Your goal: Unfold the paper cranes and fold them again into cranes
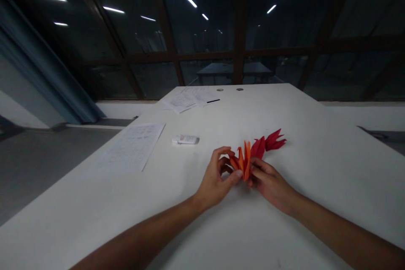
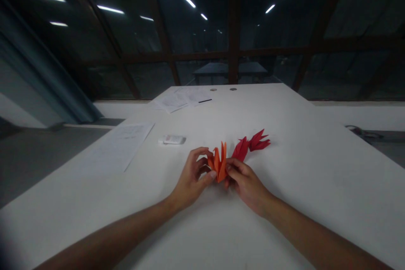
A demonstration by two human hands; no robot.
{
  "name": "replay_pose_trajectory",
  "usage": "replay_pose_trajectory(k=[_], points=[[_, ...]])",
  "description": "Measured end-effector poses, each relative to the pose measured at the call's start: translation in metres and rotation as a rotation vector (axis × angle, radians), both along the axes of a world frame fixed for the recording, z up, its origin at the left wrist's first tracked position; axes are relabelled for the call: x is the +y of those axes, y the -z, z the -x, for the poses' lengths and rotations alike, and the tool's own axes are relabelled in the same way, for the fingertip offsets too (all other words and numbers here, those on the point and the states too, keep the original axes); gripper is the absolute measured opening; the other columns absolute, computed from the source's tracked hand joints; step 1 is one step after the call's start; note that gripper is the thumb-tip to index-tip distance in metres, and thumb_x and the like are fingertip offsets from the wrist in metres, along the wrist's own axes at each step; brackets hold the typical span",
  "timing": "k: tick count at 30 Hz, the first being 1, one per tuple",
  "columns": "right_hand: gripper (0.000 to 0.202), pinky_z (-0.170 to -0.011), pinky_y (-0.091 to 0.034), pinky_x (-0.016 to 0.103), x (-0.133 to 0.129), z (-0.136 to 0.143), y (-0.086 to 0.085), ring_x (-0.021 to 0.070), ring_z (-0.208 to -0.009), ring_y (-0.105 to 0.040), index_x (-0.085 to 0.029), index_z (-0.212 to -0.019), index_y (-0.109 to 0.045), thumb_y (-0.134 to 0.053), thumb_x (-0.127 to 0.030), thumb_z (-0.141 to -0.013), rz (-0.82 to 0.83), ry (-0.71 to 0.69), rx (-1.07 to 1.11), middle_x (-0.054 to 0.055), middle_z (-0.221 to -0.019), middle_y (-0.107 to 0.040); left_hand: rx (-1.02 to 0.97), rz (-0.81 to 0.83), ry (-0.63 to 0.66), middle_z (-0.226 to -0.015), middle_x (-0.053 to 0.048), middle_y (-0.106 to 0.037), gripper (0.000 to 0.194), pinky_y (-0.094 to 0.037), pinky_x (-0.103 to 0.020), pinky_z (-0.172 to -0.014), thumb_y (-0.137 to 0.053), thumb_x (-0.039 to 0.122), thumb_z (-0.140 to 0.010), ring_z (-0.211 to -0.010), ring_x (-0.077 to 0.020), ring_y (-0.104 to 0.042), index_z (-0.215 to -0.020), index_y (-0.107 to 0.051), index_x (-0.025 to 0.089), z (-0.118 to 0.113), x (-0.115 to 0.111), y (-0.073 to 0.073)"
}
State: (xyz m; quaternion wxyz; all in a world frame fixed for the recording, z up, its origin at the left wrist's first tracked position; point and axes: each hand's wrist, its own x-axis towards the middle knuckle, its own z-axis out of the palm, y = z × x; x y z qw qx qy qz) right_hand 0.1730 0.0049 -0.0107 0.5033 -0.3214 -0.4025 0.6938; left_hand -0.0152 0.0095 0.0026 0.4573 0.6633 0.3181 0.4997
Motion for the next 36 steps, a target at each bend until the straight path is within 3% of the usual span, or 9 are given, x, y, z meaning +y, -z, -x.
replay_pose_trajectory(k=[4,7,12,17,20,25,29,36], points=[[0.033,-0.066,-0.051,0.031,-0.001,0.003,0.001,0.0148,-0.067,-0.062,-0.025,-0.111,-0.062,-0.076,-0.040,-0.085,-0.053,0.016,-0.076,-0.001,-0.086,-0.068,-0.054,0.166,-0.008,-0.101,-0.004,-0.067,0.059,-0.057,-0.034,-0.082,-0.076,0.034,-0.088,-0.088,-0.0177,-0.069,-0.131,-0.037,0.027,-0.003,-0.001,-0.001],[0.035,-0.070,-0.054,0.035,-0.005,0.005,0.004,0.0170,-0.068,-0.065,-0.026,-0.112,-0.055,-0.074,-0.043,-0.087,-0.089,0.058,-0.156,-0.001,-0.088,-0.069,-0.078,0.226,-0.027,-0.099,-0.003,-0.069,0.065,-0.059,-0.035,-0.081,-0.078,0.033,-0.085,-0.089,-0.0195,-0.071,-0.132,-0.035,0.028,-0.003,0.000,0.001],[0.033,-0.075,-0.056,0.038,-0.009,0.004,0.004,0.0186,-0.073,-0.069,-0.025,-0.110,-0.056,-0.062,-0.053,-0.095,-0.129,0.047,-0.236,0.002,-0.097,-0.071,-0.092,0.197,-0.078,-0.095,-0.003,-0.069,0.072,-0.059,-0.032,-0.078,-0.078,0.027,-0.084,-0.090,-0.0190,-0.071,-0.140,-0.033,0.027,-0.004,0.003,0.000],[0.032,-0.070,-0.055,0.034,-0.011,0.005,0.000,0.0165,-0.070,-0.068,-0.024,-0.111,-0.055,-0.064,-0.049,-0.095,-0.193,0.023,-0.297,0.000,-0.092,-0.068,-0.128,0.191,-0.076,-0.096,-0.003,-0.069,0.080,-0.059,-0.032,-0.079,-0.076,0.020,-0.083,-0.093,-0.0190,-0.070,-0.148,-0.030,0.027,-0.005,0.000,-0.006],[0.028,-0.068,-0.054,0.033,-0.012,0.005,-0.001,0.0151,-0.067,-0.067,-0.024,-0.105,-0.053,-0.066,-0.046,-0.094,-0.191,0.020,-0.293,-0.001,-0.090,-0.067,-0.100,0.184,-0.039,-0.098,-0.003,-0.068,0.075,-0.058,-0.029,-0.075,-0.073,0.017,-0.084,-0.087,-0.0168,-0.069,-0.146,-0.032,0.028,-0.005,-0.002,-0.006],[0.024,-0.061,-0.047,0.028,-0.012,0.004,-0.005,0.0123,-0.064,-0.058,-0.024,-0.093,-0.052,-0.070,-0.039,-0.090,-0.200,-0.046,-0.255,-0.002,-0.086,-0.065,-0.102,0.106,-0.085,-0.125,-0.005,-0.057,0.054,-0.054,-0.022,-0.066,-0.068,0.015,-0.084,-0.077,-0.0090,-0.062,-0.131,-0.045,0.028,-0.004,0.001,-0.004],[0.021,-0.056,-0.040,0.026,-0.011,-0.001,-0.007,0.0109,-0.059,-0.050,-0.024,-0.089,-0.051,-0.069,-0.034,-0.087,-0.157,-0.116,-0.246,-0.002,-0.083,-0.063,-0.080,0.099,-0.083,-0.107,-0.004,-0.059,0.030,-0.052,-0.023,-0.068,-0.064,0.026,-0.090,-0.078,-0.0113,-0.061,-0.117,-0.054,0.022,0.001,0.008,-0.007],[0.012,-0.057,-0.036,0.027,-0.007,-0.007,-0.003,0.0128,-0.059,-0.049,-0.024,-0.089,-0.053,-0.059,-0.018,-0.081,-0.089,-0.145,-0.232,-0.003,-0.074,-0.058,-0.200,0.268,0.081,-0.087,-0.003,-0.066,0.024,-0.048,-0.027,-0.067,-0.069,0.035,-0.088,-0.072,-0.0143,-0.060,-0.104,-0.062,0.018,0.008,0.016,-0.006]])
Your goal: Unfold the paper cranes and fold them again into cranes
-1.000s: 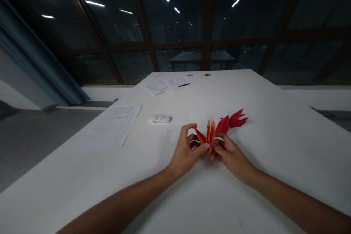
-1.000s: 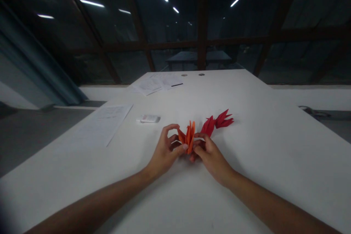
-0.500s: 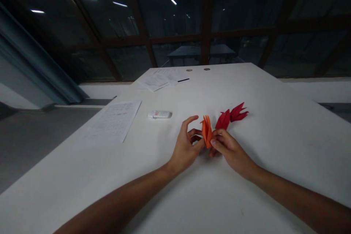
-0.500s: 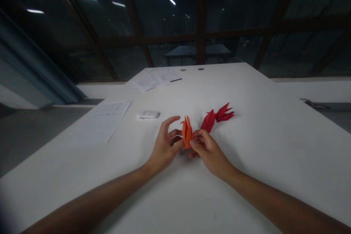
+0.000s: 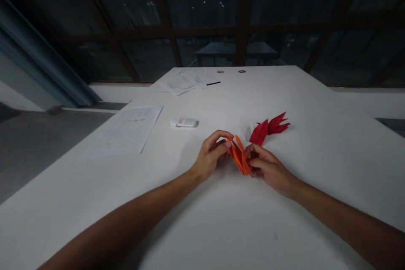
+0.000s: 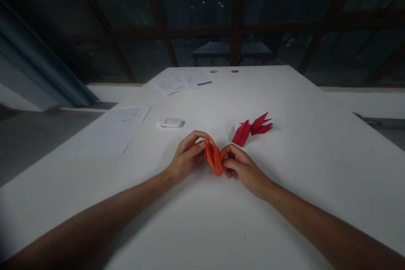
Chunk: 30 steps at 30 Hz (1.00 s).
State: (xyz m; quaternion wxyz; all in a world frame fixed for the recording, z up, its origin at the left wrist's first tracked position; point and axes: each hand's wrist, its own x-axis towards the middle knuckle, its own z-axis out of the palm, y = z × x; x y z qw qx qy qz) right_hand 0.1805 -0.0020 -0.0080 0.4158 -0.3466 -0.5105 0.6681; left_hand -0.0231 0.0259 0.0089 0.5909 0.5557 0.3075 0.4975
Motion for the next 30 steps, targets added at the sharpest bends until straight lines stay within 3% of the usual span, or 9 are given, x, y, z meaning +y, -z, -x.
replay_pose_trajectory(k=[5,10,12,17,20,23,27,30], points=[[0.009,-0.060,-0.040,0.028,-0.003,0.003,-0.003,0.0133,-0.064,-0.051,-0.024,-0.091,-0.052,-0.058,-0.020,-0.086,-0.090,-0.040,-0.052,-0.002,-0.081,-0.061,-0.098,0.109,0.003,-0.073,-0.001,-0.063,0.015,-0.045,-0.027,-0.062,-0.067,0.029,-0.085,-0.064,-0.0131,-0.057,-0.082,-0.060,0.017,-0.004,0.001,0.000],[0.026,-0.070,-0.048,0.033,-0.015,0.007,0.001,0.0175,-0.076,-0.058,-0.027,-0.114,-0.048,-0.060,-0.043,-0.097,-0.215,0.105,-0.181,0.000,-0.090,-0.062,0.091,-0.018,-0.177,-0.065,0.003,-0.059,0.019,-0.045,-0.024,-0.062,-0.063,0.033,-0.091,-0.059,-0.0103,-0.054,-0.082,-0.059,0.018,-0.006,0.000,-0.002],[0.026,-0.070,-0.049,0.032,-0.019,0.007,0.001,0.0180,-0.080,-0.059,-0.028,-0.110,-0.048,-0.061,-0.046,-0.097,-0.280,0.140,-0.207,0.002,-0.098,-0.061,0.158,-0.063,-0.222,-0.064,0.004,-0.058,0.020,-0.044,-0.023,-0.060,-0.062,0.035,-0.092,-0.058,-0.0095,-0.053,-0.083,-0.058,0.018,-0.006,-0.002,-0.003],[0.020,-0.071,-0.048,0.032,-0.020,0.007,-0.009,0.0185,-0.081,-0.057,-0.024,-0.086,-0.053,-0.065,-0.039,-0.095,-0.489,0.129,-0.363,0.003,-0.095,-0.057,0.249,-0.136,-0.231,-0.065,0.004,-0.059,0.021,-0.043,-0.022,-0.058,-0.059,0.034,-0.095,-0.058,-0.0093,-0.054,-0.083,-0.058,0.017,-0.008,-0.007,-0.005],[0.016,-0.075,-0.049,0.033,-0.020,0.008,-0.012,0.0196,-0.085,-0.058,-0.024,-0.086,-0.056,-0.071,-0.028,-0.088,-0.537,0.120,-0.419,0.003,-0.096,-0.059,0.259,-0.144,-0.220,-0.069,0.003,-0.060,0.017,-0.045,-0.022,-0.059,-0.058,0.030,-0.095,-0.061,-0.0093,-0.055,-0.084,-0.057,0.017,-0.010,-0.010,-0.006],[0.014,-0.076,-0.051,0.033,-0.019,0.008,-0.009,0.0202,-0.087,-0.060,-0.024,-0.088,-0.057,-0.071,-0.025,-0.087,-0.504,0.146,-0.426,0.004,-0.099,-0.061,0.167,-0.122,-0.171,-0.085,0.001,-0.062,0.014,-0.051,-0.023,-0.066,-0.062,0.030,-0.093,-0.072,-0.0104,-0.060,-0.098,-0.056,0.019,-0.012,-0.014,-0.006],[0.013,-0.077,-0.054,0.034,-0.018,0.008,-0.003,0.0196,-0.086,-0.065,-0.026,-0.096,-0.053,-0.065,-0.031,-0.093,-0.343,0.205,-0.299,0.004,-0.102,-0.066,0.056,-0.074,-0.085,-0.128,-0.007,-0.053,0.056,-0.057,-0.027,-0.075,-0.081,0.027,-0.078,-0.092,-0.0133,-0.063,-0.122,-0.046,0.027,-0.015,-0.018,-0.003],[0.018,-0.077,-0.056,0.034,-0.017,0.008,-0.002,0.0196,-0.090,-0.067,-0.026,-0.098,-0.051,-0.066,-0.036,-0.094,-0.278,0.211,-0.197,0.005,-0.115,-0.067,0.054,-0.007,-0.055,-0.114,-0.005,-0.059,0.068,-0.058,-0.027,-0.075,-0.084,0.023,-0.074,-0.088,-0.0134,-0.065,-0.127,-0.042,0.028,-0.017,-0.019,0.000]])
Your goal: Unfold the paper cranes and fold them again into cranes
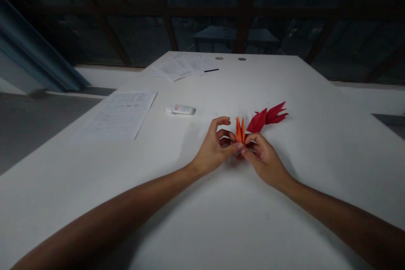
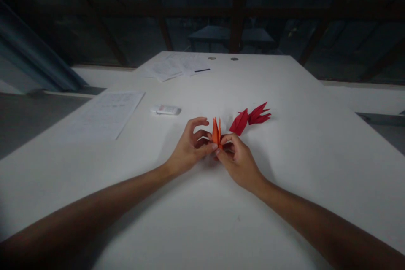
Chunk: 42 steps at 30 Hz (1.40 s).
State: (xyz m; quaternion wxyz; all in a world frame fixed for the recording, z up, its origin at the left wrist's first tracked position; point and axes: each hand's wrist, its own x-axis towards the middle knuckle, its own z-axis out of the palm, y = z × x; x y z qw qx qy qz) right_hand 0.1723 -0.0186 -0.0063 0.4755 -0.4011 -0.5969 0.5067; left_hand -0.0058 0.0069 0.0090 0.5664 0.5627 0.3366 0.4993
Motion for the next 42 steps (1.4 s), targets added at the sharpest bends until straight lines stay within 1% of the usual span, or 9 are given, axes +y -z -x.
replay_pose_trajectory(k=[3,6,9,12,20,24,28,36,42], points=[[0.018,-0.081,-0.057,0.035,0.001,0.000,0.001,0.0185,-0.091,-0.068,-0.026,-0.097,-0.051,-0.066,-0.036,-0.095,0.000,-0.005,0.016,0.005,-0.117,-0.067,-0.015,0.080,0.030,-0.087,0.002,-0.061,0.061,-0.056,-0.026,-0.072,-0.083,0.022,-0.076,-0.078,-0.0123,-0.065,-0.121,-0.043,0.026,-0.001,0.001,0.001],[0.023,-0.082,-0.057,0.035,0.002,0.000,0.004,0.0192,-0.095,-0.067,-0.026,-0.099,-0.050,-0.070,-0.033,-0.091,-0.021,-0.029,0.006,0.004,-0.115,-0.066,-0.011,0.104,0.048,-0.082,0.003,-0.061,0.053,-0.054,-0.025,-0.071,-0.083,0.022,-0.076,-0.075,-0.0116,-0.064,-0.115,-0.046,0.023,-0.001,0.002,-0.001],[0.028,-0.083,-0.058,0.036,0.003,-0.001,0.006,0.0207,-0.101,-0.065,-0.027,-0.101,-0.050,-0.074,-0.030,-0.088,-0.031,-0.054,0.014,0.004,-0.113,-0.066,0.024,0.049,0.035,-0.088,0.000,-0.063,0.042,-0.052,-0.026,-0.071,-0.082,0.024,-0.078,-0.079,-0.0124,-0.064,-0.106,-0.050,0.021,-0.001,0.004,-0.001],[0.025,-0.080,-0.060,0.036,0.003,-0.001,0.005,0.0205,-0.100,-0.065,-0.028,-0.102,-0.051,-0.073,-0.030,-0.089,-0.021,-0.061,0.038,0.003,-0.111,-0.064,0.076,-0.047,-0.006,-0.100,-0.004,-0.062,0.034,-0.053,-0.028,-0.074,-0.082,0.027,-0.079,-0.088,-0.0149,-0.063,-0.098,-0.055,0.019,-0.001,0.006,0.001],[0.020,-0.077,-0.064,0.036,0.004,-0.001,0.002,0.0208,-0.102,-0.064,-0.027,-0.102,-0.057,-0.072,-0.032,-0.091,0.017,-0.067,0.090,0.004,-0.111,-0.063,0.181,-0.211,-0.060,-0.112,-0.007,-0.055,0.025,-0.052,-0.025,-0.074,-0.081,0.029,-0.082,-0.093,-0.0151,-0.057,-0.097,-0.065,0.019,0.004,0.010,0.005],[0.020,-0.078,-0.064,0.033,0.003,-0.001,0.002,0.0183,-0.097,-0.066,-0.025,-0.101,-0.058,-0.073,-0.032,-0.090,0.021,-0.034,0.113,0.003,-0.108,-0.065,0.183,-0.213,-0.045,-0.116,-0.008,-0.054,0.027,-0.053,-0.025,-0.072,-0.081,0.032,-0.082,-0.093,-0.0150,-0.058,-0.101,-0.066,0.020,0.005,0.012,0.008],[0.020,-0.077,-0.064,0.035,0.002,-0.001,0.004,0.0188,-0.092,-0.069,-0.026,-0.104,-0.057,-0.071,-0.035,-0.092,0.042,-0.025,0.123,0.002,-0.103,-0.068,0.223,-0.207,-0.035,-0.117,-0.008,-0.054,0.031,-0.054,-0.025,-0.071,-0.081,0.035,-0.082,-0.092,-0.0147,-0.059,-0.105,-0.066,0.020,0.004,0.013,0.010],[0.025,-0.086,-0.060,0.036,0.002,-0.001,0.004,0.0191,-0.096,-0.072,-0.028,-0.109,-0.054,-0.071,-0.033,-0.092,0.025,-0.004,0.083,0.003,-0.111,-0.070,0.255,-0.221,-0.024,-0.121,-0.009,-0.053,0.029,-0.056,-0.027,-0.074,-0.078,0.032,-0.085,-0.095,-0.0155,-0.059,-0.107,-0.065,0.021,0.004,0.012,0.010],[0.024,-0.086,-0.059,0.037,0.003,-0.002,0.004,0.0195,-0.098,-0.070,-0.028,-0.110,-0.054,-0.070,-0.030,-0.092,0.040,-0.025,0.092,0.003,-0.111,-0.071,0.284,-0.239,-0.023,-0.120,-0.009,-0.053,0.027,-0.057,-0.027,-0.074,-0.077,0.031,-0.085,-0.093,-0.0148,-0.060,-0.107,-0.065,0.021,0.004,0.012,0.010]])
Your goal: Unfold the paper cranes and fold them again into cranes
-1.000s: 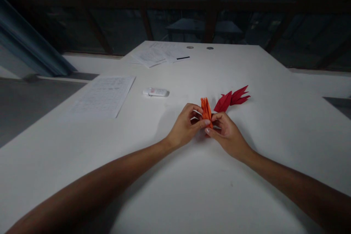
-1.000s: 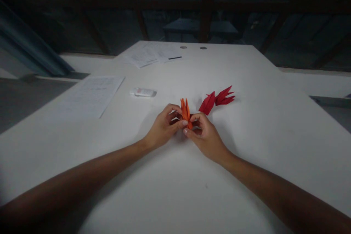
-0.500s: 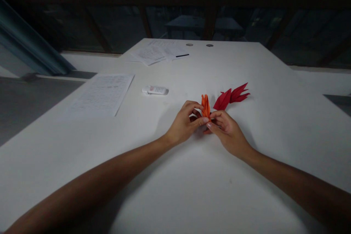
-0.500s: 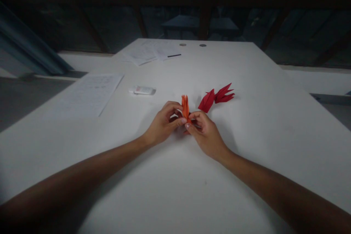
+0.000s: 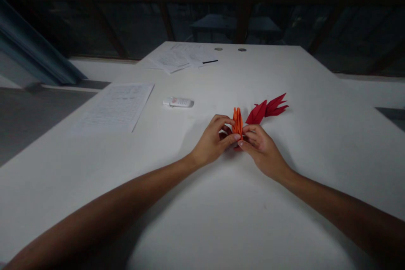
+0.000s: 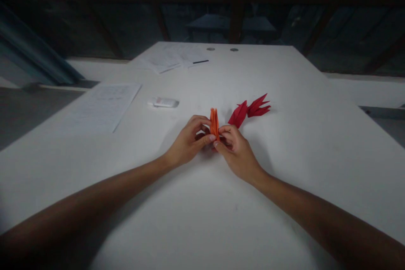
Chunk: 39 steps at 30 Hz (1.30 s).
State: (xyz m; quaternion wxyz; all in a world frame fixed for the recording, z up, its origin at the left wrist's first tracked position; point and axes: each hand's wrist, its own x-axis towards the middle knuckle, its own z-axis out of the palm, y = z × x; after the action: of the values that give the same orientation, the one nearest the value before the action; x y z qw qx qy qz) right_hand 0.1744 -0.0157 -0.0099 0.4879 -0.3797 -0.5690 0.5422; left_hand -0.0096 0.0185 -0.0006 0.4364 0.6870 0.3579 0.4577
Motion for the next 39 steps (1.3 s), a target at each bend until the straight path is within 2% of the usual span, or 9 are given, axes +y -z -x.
replay_pose_trajectory(k=[6,13,19,23,29,33,36,39], points=[[0.019,-0.085,-0.059,0.038,0.001,0.001,-0.002,0.0206,-0.096,-0.070,-0.029,-0.109,-0.054,-0.066,-0.030,-0.094,0.010,-0.023,0.057,0.002,-0.106,-0.072,0.015,0.018,-0.031,-0.119,-0.008,-0.056,0.025,-0.055,-0.024,-0.069,-0.073,0.023,-0.086,-0.092,-0.0139,-0.062,-0.108,-0.062,0.020,-0.001,-0.004,-0.004],[0.013,-0.091,-0.052,0.038,0.006,-0.003,0.000,0.0207,-0.099,-0.065,-0.026,-0.105,-0.061,-0.064,-0.032,-0.095,-0.050,0.075,0.005,0.003,-0.108,-0.069,-0.059,0.098,0.020,-0.106,-0.008,-0.069,0.017,-0.055,-0.030,-0.080,-0.066,0.024,-0.092,-0.097,-0.0178,-0.067,-0.106,-0.059,0.016,-0.001,-0.003,-0.006],[0.015,-0.095,-0.051,0.039,0.002,-0.002,-0.006,0.0218,-0.104,-0.065,-0.026,-0.100,-0.061,-0.071,-0.030,-0.090,-0.119,0.049,-0.023,0.004,-0.111,-0.068,-0.151,0.068,0.058,-0.100,-0.006,-0.069,0.016,-0.053,-0.032,-0.085,-0.068,0.024,-0.091,-0.094,-0.0169,-0.067,-0.102,-0.060,0.016,-0.002,-0.002,-0.008],[0.017,-0.103,-0.049,0.042,-0.002,0.001,-0.005,0.0231,-0.113,-0.062,-0.027,-0.100,-0.061,-0.072,-0.023,-0.088,-0.249,0.111,-0.063,0.005,-0.116,-0.065,-0.232,0.104,0.097,-0.106,-0.007,-0.068,0.027,-0.055,-0.032,-0.085,-0.075,0.026,-0.088,-0.100,-0.0181,-0.066,-0.105,-0.055,0.018,-0.004,-0.005,-0.008],[0.020,-0.108,-0.048,0.046,-0.005,0.002,-0.004,0.0254,-0.122,-0.058,-0.029,-0.105,-0.066,-0.069,-0.018,-0.089,-0.369,0.161,-0.152,0.007,-0.124,-0.060,-0.329,0.186,0.118,-0.122,-0.007,-0.064,0.059,-0.057,-0.032,-0.090,-0.085,0.019,-0.077,-0.103,-0.0161,-0.067,-0.124,-0.049,0.023,-0.004,-0.004,-0.004],[0.023,-0.108,-0.047,0.049,-0.005,0.001,-0.009,0.0263,-0.119,-0.060,-0.030,-0.107,-0.066,-0.068,-0.016,-0.089,-0.454,0.188,-0.259,0.007,-0.122,-0.063,-0.342,0.189,0.084,-0.120,-0.007,-0.066,0.060,-0.058,-0.031,-0.089,-0.086,0.018,-0.073,-0.099,-0.0155,-0.069,-0.123,-0.052,0.022,-0.002,-0.001,-0.004],[0.026,-0.106,-0.047,0.051,-0.006,-0.001,-0.012,0.0274,-0.115,-0.061,-0.031,-0.104,-0.066,-0.071,-0.014,-0.085,-0.548,0.224,-0.372,0.006,-0.117,-0.063,-0.341,0.209,0.042,-0.118,-0.007,-0.068,0.060,-0.058,-0.030,-0.086,-0.088,0.018,-0.071,-0.094,-0.0147,-0.070,-0.120,-0.054,0.022,-0.001,-0.002,-0.008],[0.030,-0.101,-0.049,0.048,-0.007,-0.002,-0.014,0.0269,-0.108,-0.061,-0.030,-0.100,-0.065,-0.074,-0.010,-0.079,-0.593,0.243,-0.420,0.006,-0.110,-0.060,-0.370,0.237,0.061,-0.118,-0.006,-0.069,0.060,-0.059,-0.028,-0.084,-0.090,0.018,-0.069,-0.091,-0.0139,-0.071,-0.118,-0.056,0.022,-0.001,-0.003,-0.010]])
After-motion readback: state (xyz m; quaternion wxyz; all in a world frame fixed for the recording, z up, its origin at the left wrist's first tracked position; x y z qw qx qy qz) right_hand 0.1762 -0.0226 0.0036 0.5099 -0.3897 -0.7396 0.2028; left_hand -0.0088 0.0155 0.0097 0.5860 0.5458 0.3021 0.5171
